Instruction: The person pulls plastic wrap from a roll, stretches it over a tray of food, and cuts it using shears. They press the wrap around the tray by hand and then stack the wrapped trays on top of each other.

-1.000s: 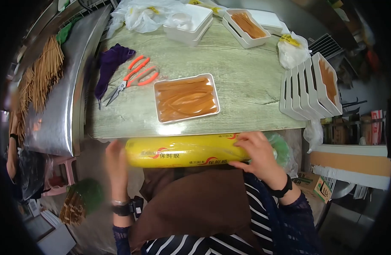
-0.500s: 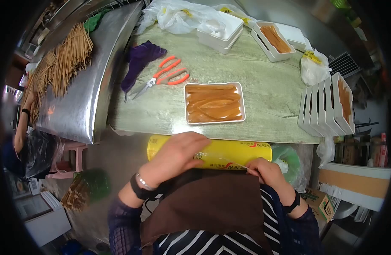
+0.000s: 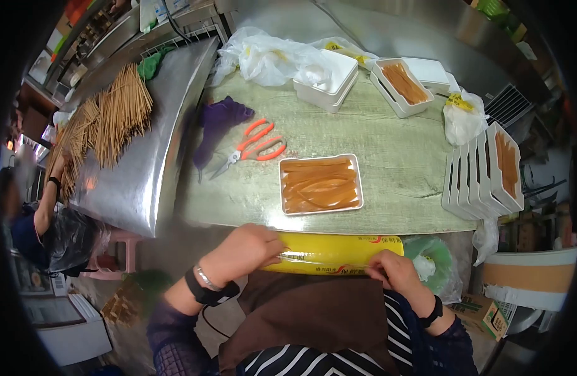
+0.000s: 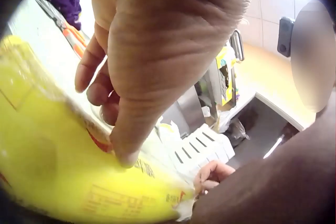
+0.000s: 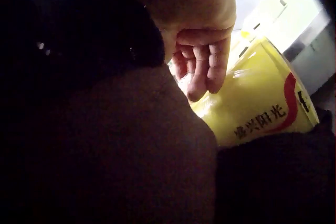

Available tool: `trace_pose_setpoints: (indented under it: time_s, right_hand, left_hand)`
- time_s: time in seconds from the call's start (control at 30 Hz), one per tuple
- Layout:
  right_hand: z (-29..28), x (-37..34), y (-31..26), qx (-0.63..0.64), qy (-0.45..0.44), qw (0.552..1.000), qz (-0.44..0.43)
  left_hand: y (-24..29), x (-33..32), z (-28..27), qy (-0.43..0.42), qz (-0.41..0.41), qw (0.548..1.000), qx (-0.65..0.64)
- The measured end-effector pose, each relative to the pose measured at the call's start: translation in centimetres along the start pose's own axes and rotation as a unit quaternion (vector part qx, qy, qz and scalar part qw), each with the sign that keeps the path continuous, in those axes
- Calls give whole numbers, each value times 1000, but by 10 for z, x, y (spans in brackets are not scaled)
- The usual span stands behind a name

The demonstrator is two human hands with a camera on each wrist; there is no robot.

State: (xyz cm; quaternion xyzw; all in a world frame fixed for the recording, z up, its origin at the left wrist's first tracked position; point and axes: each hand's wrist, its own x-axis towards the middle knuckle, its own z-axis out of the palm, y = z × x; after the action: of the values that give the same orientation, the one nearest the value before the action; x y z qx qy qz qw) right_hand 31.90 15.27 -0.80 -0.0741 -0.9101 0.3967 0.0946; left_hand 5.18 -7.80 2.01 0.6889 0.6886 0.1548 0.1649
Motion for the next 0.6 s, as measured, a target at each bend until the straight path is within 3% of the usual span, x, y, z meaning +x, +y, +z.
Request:
trace_pose_setpoints:
  time_s: [0.23,0.37,0.43,0.53,0.6]
  right_hand:
    - [-6,11,-9,-65,47,996,-33]
    - [-28,0,-26,15,-5,998,56]
    - [-54,10,-57,86,19,988,127]
    - [-76,32,-65,-37,115,993,-13]
    - [-83,58,-64,-71,153,985,-23]
  left_hand:
    - [22,-26,-10,46,-74,996,-15]
    - [33,-47,-21,29,-161,965,-206]
    - [41,-47,-33,111,-157,956,-223]
    - [46,-44,-49,211,-171,933,-236]
    - [40,-29,-61,268,-172,918,-237]
